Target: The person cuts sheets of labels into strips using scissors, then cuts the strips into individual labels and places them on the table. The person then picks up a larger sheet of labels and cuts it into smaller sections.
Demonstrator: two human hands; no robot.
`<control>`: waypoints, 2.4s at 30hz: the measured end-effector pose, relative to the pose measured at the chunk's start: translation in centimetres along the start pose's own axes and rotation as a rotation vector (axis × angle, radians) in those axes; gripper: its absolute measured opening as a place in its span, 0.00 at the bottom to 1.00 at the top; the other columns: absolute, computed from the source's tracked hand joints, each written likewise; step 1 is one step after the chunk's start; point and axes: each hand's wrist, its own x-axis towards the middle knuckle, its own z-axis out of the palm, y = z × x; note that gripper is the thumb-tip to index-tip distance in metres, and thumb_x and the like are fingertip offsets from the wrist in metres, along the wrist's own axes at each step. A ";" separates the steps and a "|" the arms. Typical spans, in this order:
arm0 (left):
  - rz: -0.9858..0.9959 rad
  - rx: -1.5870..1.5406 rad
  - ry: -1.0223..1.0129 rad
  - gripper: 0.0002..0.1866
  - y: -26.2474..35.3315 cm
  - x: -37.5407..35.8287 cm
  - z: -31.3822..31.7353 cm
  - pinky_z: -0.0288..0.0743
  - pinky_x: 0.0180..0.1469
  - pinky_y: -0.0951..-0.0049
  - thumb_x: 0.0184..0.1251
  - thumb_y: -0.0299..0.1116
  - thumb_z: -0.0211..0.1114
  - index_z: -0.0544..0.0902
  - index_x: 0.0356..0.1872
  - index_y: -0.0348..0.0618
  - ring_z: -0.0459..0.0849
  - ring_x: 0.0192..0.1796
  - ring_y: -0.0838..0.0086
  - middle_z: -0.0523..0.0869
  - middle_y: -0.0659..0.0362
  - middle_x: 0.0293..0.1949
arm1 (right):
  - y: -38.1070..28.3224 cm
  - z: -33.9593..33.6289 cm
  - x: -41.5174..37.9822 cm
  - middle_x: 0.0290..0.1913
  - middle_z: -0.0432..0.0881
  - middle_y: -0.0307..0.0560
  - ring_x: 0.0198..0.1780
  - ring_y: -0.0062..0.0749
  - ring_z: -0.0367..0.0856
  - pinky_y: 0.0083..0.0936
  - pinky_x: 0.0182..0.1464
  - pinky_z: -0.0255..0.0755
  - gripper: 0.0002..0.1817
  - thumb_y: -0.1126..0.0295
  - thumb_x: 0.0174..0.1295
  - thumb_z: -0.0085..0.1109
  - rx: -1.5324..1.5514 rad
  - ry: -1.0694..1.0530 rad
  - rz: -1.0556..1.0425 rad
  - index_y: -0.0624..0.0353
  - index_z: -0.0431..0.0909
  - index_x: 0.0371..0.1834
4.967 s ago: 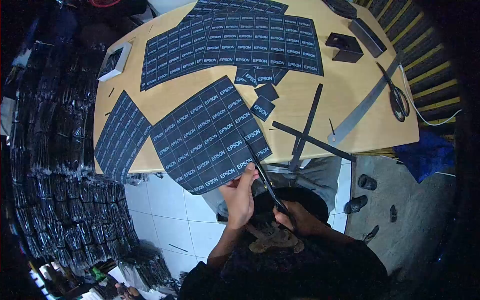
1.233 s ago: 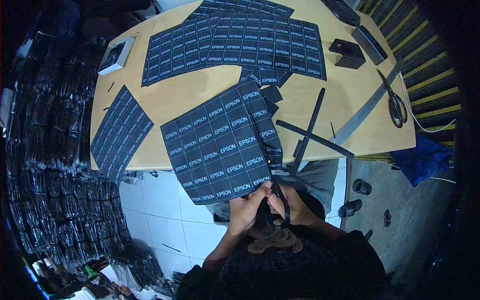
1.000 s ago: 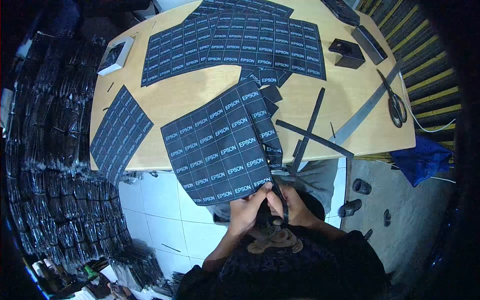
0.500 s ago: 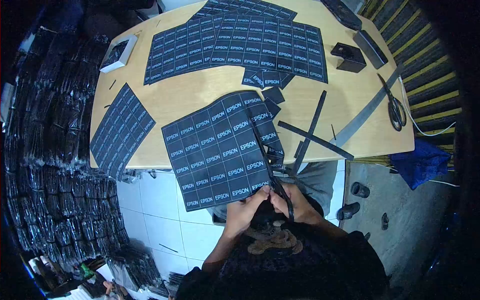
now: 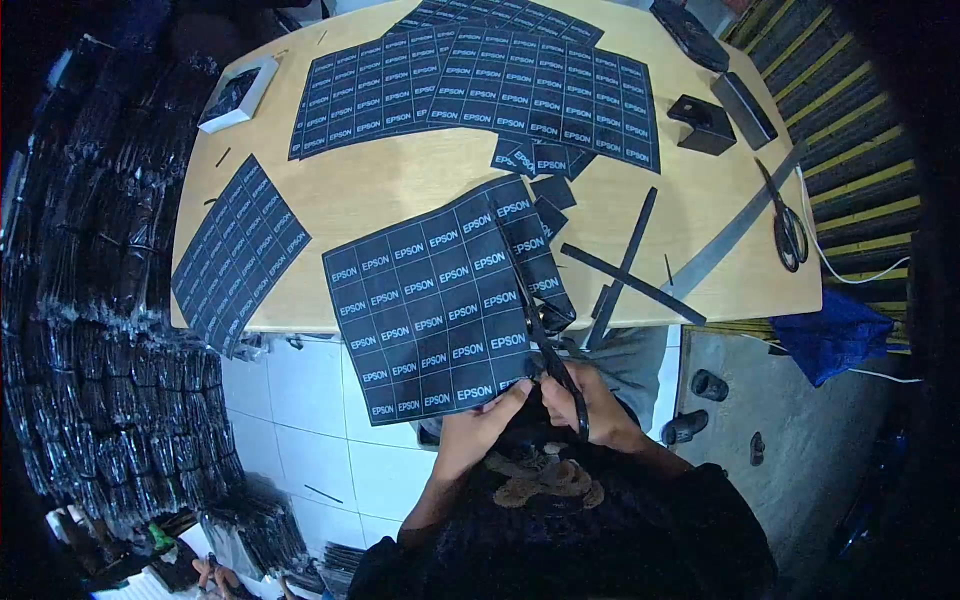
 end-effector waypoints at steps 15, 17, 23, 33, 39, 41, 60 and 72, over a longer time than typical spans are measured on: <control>0.061 0.032 -0.067 0.10 -1.3 0.4 -0.8 0.68 0.34 0.83 0.56 0.25 0.66 0.78 0.39 0.37 0.73 0.30 0.85 0.79 0.65 0.31 | -1.9 1.2 -0.3 0.16 0.62 0.29 0.14 0.11 0.59 0.14 0.16 0.52 0.17 0.57 0.65 0.51 0.153 0.093 0.154 0.57 0.66 0.24; 0.104 0.076 0.000 0.06 -1.1 0.6 -0.5 0.56 0.24 0.83 0.56 0.28 0.67 0.80 0.32 0.38 0.63 0.22 0.87 0.70 0.73 0.21 | -2.0 1.1 -0.2 0.16 0.61 0.29 0.15 0.11 0.59 0.13 0.17 0.52 0.17 0.57 0.65 0.51 0.138 0.102 0.151 0.57 0.66 0.24; 0.102 0.059 -0.075 0.09 0.2 0.6 -0.5 0.68 0.31 0.81 0.57 0.30 0.67 0.80 0.36 0.36 0.75 0.29 0.82 0.80 0.64 0.29 | -1.4 0.5 0.0 0.19 0.59 0.27 0.19 0.10 0.57 0.12 0.19 0.53 0.18 0.54 0.65 0.50 0.225 0.017 0.117 0.58 0.67 0.29; 0.220 0.103 -0.111 0.11 0.1 0.5 -1.4 0.73 0.41 0.75 0.55 0.28 0.67 0.81 0.38 0.35 0.81 0.37 0.74 0.84 0.58 0.36 | -2.8 0.9 0.5 0.19 0.59 0.28 0.19 0.10 0.56 0.12 0.19 0.51 0.18 0.53 0.65 0.50 0.147 0.088 0.171 0.55 0.64 0.28; 0.161 -0.055 -0.070 0.10 -1.1 0.8 -1.4 0.73 0.40 0.77 0.55 0.26 0.67 0.81 0.37 0.35 0.80 0.36 0.76 0.84 0.58 0.35 | -3.9 2.0 0.7 0.18 0.55 0.29 0.19 0.14 0.52 0.15 0.21 0.48 0.22 0.48 0.65 0.47 0.140 0.166 0.242 0.56 0.62 0.26; 0.147 -0.105 -0.076 0.10 -0.7 0.8 -1.2 0.73 0.41 0.76 0.55 0.26 0.67 0.81 0.38 0.35 0.80 0.36 0.76 0.84 0.58 0.34 | -4.1 2.4 0.8 0.18 0.55 0.29 0.18 0.13 0.51 0.15 0.20 0.48 0.23 0.47 0.65 0.46 0.144 0.183 0.224 0.56 0.63 0.27; 0.251 0.215 -0.112 0.13 1.5 0.9 -0.6 0.75 0.43 0.71 0.55 0.30 0.68 0.81 0.42 0.40 0.83 0.40 0.70 0.84 0.55 0.39 | -5.2 2.8 1.5 0.23 0.69 0.35 0.22 0.14 0.64 0.14 0.21 0.57 0.27 0.46 0.65 0.44 -0.249 0.247 0.125 0.65 0.70 0.39; 0.246 0.167 -0.058 0.12 1.5 1.2 -0.8 0.75 0.41 0.71 0.53 0.29 0.69 0.81 0.40 0.39 0.83 0.37 0.69 0.84 0.55 0.37 | -4.6 2.0 2.0 0.16 0.65 0.33 0.17 0.16 0.63 0.15 0.19 0.58 0.23 0.49 0.64 0.49 -0.122 0.256 0.159 0.61 0.71 0.28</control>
